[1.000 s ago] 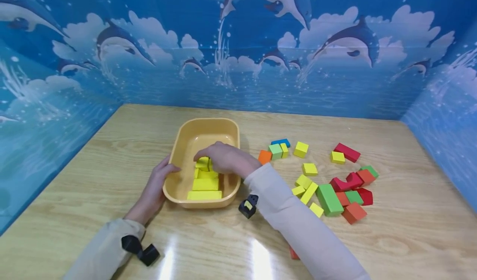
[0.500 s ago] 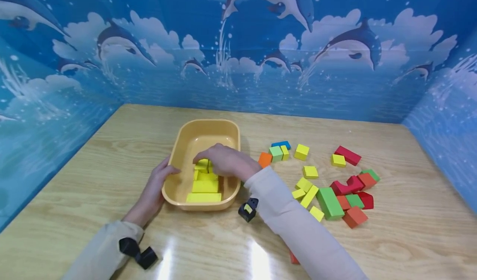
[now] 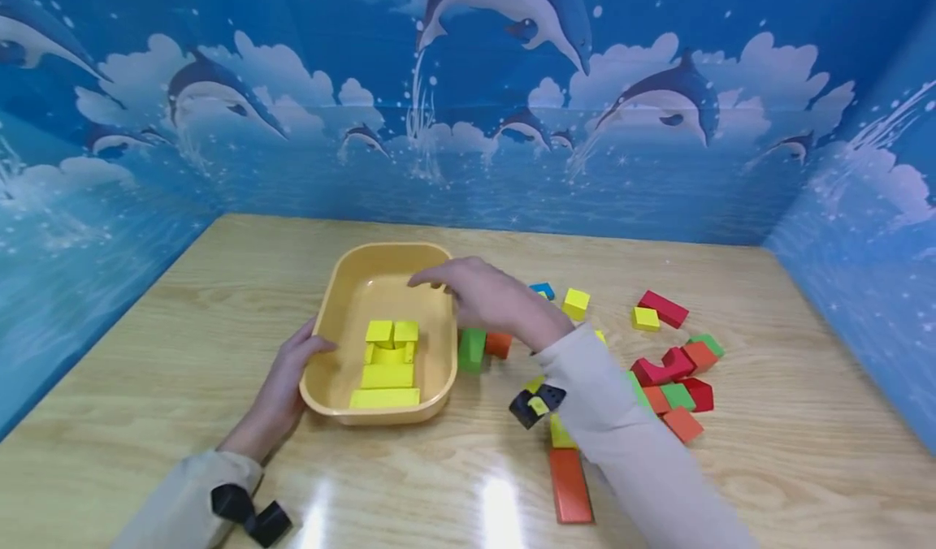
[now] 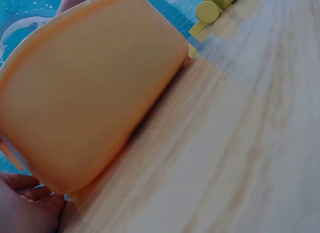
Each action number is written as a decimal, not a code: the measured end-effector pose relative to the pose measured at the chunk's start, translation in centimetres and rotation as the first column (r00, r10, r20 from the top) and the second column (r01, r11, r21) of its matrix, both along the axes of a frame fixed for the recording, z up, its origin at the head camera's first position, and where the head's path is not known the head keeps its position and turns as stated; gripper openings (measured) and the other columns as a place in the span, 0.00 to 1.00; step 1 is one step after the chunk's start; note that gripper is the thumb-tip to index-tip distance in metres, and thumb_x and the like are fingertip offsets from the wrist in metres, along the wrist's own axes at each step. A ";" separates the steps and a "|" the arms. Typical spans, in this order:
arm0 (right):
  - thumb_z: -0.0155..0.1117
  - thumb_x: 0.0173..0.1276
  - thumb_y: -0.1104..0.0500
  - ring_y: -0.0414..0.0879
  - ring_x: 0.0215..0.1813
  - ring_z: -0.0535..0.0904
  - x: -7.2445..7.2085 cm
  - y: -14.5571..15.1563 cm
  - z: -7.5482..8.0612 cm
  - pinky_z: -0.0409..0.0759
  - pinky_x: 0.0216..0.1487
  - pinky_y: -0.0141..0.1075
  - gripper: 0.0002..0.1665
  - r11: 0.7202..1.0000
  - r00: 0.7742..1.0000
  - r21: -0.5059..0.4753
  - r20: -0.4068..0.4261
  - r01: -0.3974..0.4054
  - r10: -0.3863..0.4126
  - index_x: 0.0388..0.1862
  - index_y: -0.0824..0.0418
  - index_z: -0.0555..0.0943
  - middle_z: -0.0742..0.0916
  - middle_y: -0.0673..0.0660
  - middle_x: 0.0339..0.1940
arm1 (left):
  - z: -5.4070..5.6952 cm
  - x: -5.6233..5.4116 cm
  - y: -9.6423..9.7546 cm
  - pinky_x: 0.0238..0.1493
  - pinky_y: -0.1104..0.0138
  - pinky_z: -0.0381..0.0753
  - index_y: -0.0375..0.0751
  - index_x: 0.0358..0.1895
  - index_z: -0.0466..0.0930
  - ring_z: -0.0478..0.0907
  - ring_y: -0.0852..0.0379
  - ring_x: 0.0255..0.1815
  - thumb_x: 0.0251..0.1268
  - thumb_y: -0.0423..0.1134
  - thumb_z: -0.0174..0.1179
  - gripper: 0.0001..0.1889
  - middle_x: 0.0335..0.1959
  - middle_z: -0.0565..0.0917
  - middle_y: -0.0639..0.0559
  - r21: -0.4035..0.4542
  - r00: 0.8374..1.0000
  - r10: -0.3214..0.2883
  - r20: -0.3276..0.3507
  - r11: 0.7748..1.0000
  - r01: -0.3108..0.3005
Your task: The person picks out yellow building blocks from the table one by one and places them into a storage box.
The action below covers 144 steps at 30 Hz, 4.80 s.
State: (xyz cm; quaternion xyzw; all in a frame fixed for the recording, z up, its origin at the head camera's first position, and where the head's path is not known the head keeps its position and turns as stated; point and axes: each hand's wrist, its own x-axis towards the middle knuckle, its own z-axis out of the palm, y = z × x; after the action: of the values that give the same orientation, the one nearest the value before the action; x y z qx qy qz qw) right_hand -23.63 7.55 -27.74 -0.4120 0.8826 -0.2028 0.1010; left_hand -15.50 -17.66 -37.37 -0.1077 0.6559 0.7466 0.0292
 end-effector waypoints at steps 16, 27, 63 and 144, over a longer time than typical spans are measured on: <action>0.62 0.63 0.70 0.65 0.56 0.74 -1.2 14.0 -4.3 0.76 0.52 0.57 0.27 0.932 0.941 0.132 -0.064 0.338 -0.332 0.63 0.67 0.73 0.77 0.69 0.59 | 0.2 0.2 -0.1 0.48 0.74 0.76 0.41 0.76 0.54 0.66 0.46 0.64 0.60 0.31 0.45 0.36 0.71 0.62 0.39 -0.018 0.999 -0.024 0.025 1.000 0.025; 0.62 0.61 0.72 0.62 0.55 0.76 -1.1 13.9 -4.7 0.77 0.51 0.55 0.26 0.946 0.954 0.125 -0.047 0.300 -0.296 0.60 0.65 0.77 0.79 0.67 0.57 | 0.0 0.1 -0.1 0.47 0.72 0.77 0.40 0.75 0.56 0.68 0.46 0.61 0.60 0.31 0.44 0.35 0.69 0.65 0.37 -0.012 0.999 -0.043 0.024 0.999 0.043; 0.57 0.69 0.66 0.46 0.53 0.79 -0.8 -3.6 -3.8 0.77 0.54 0.38 0.19 0.999 0.999 0.028 0.006 0.040 -0.040 0.58 0.61 0.80 0.84 0.56 0.55 | -0.4 1.1 1.4 0.47 0.71 0.76 0.36 0.71 0.63 0.75 0.50 0.54 0.58 0.31 0.48 0.32 0.63 0.72 0.34 -0.132 0.997 -0.069 -0.032 0.989 0.065; 0.71 0.54 0.70 0.44 0.41 0.81 6.3 15.4 -2.4 0.82 0.40 0.40 0.17 0.974 0.985 0.146 -0.034 0.172 -0.169 0.42 0.56 0.85 0.86 0.47 0.39 | 0.2 0.3 1.0 0.51 0.73 0.75 0.36 0.73 0.58 0.69 0.47 0.61 0.60 0.31 0.47 0.34 0.68 0.67 0.38 -0.081 0.994 -0.107 0.010 0.991 0.108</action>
State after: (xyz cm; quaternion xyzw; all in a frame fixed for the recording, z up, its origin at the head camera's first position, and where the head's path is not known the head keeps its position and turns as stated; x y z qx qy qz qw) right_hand -17.29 22.94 -30.14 -0.3281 0.9284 -0.1401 0.1042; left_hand -15.20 -16.64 -37.20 -0.0754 0.6906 0.7162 0.0667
